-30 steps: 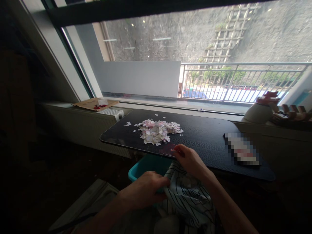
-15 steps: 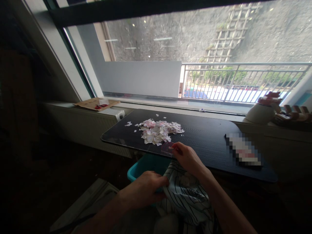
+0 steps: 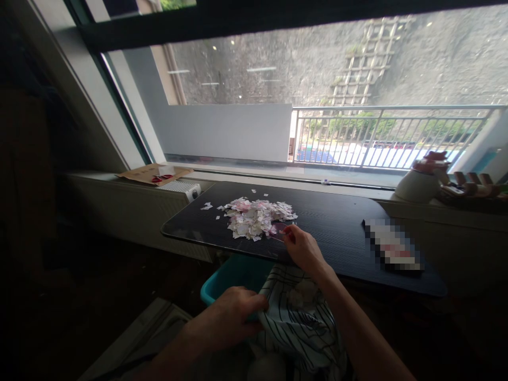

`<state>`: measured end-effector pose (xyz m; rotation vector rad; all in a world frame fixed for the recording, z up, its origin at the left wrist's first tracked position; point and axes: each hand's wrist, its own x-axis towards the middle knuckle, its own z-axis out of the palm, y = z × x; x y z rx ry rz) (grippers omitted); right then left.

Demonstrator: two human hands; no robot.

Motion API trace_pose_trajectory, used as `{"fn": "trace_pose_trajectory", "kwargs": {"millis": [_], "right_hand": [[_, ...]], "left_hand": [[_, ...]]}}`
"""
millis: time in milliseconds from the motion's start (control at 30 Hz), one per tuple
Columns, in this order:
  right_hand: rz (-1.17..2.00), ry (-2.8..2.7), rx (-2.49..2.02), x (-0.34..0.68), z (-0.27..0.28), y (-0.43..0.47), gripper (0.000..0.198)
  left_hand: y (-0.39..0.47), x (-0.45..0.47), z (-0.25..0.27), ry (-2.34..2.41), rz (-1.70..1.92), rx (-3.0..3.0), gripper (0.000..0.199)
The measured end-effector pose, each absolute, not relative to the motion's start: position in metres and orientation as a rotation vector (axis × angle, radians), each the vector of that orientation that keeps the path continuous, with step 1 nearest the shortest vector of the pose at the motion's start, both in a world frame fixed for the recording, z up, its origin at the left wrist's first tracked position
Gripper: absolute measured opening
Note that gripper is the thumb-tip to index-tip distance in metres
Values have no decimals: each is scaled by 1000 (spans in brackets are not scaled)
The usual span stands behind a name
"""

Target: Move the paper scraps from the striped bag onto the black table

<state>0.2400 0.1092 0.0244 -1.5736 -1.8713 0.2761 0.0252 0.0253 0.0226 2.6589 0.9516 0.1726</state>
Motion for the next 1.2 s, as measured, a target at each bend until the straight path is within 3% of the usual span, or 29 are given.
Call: {"fn": "trace_pose_trajectory", "kwargs": {"millis": [333, 1200], "right_hand": [[420, -1870, -1528, 248, 20, 102, 25], [351, -1864, -1550, 236, 30, 102, 22]], "left_hand": [[26, 26, 20, 940, 177, 2665, 19], [26, 25, 17, 925, 183, 2649, 22]]}}
